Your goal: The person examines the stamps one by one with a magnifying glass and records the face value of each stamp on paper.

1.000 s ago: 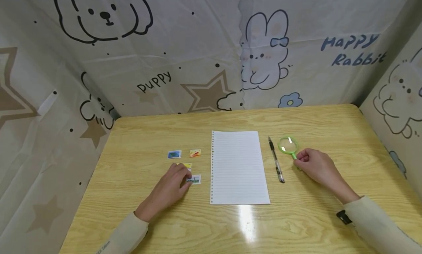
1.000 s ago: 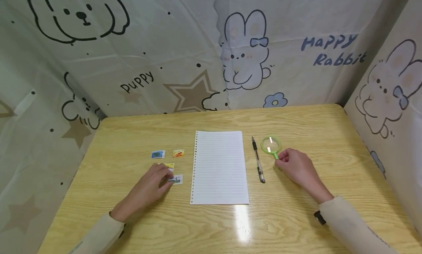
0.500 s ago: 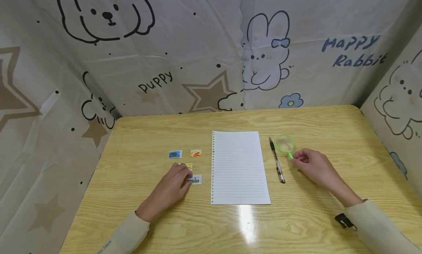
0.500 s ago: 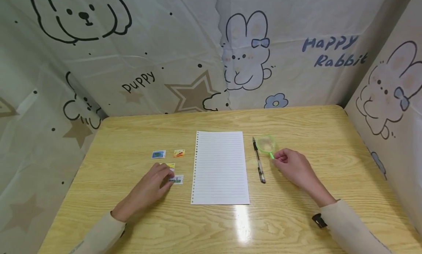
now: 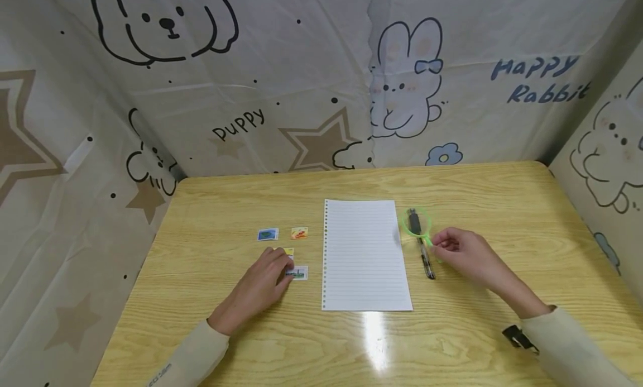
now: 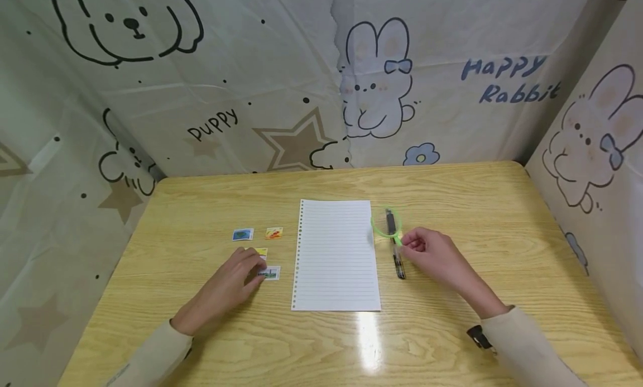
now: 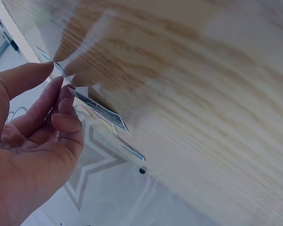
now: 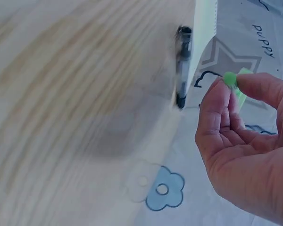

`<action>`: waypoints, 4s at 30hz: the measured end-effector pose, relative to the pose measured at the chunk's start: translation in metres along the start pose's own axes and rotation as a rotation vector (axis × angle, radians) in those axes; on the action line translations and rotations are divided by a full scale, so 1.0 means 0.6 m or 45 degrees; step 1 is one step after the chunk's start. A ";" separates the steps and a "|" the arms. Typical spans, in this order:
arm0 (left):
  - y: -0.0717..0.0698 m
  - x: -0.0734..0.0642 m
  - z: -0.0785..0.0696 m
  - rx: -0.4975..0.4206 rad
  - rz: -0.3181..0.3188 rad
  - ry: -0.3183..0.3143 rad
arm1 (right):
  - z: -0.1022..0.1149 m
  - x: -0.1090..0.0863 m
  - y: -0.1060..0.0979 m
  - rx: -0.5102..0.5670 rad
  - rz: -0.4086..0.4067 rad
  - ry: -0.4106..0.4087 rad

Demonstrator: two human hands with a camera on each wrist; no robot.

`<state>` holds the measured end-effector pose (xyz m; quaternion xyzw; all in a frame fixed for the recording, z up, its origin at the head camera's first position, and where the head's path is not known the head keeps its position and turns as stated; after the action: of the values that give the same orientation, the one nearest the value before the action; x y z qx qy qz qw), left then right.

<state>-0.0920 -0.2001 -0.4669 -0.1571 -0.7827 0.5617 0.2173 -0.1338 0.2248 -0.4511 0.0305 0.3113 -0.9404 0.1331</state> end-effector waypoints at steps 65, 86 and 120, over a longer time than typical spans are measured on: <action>0.000 0.002 0.000 0.034 0.032 -0.007 | 0.073 0.012 0.072 0.658 0.127 -0.074; 0.004 0.001 0.003 0.022 0.021 0.006 | 0.076 0.012 0.116 0.730 0.298 0.036; 0.003 -0.002 0.002 0.015 0.029 0.006 | 0.107 0.007 0.202 0.778 0.554 0.042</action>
<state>-0.0916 -0.2008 -0.4692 -0.1660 -0.7770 0.5684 0.2135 -0.1035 0.0922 -0.4703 0.1495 0.0049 -0.9390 0.3096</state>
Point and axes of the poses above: each hand's wrist, its own x-axis towards the middle knuckle, its own y-axis out of the palm, z = x × y, the point moved 3 cm from there along x, towards the middle knuckle, and after that the axes turned 4 degrees about x, right-handed, at the moved point
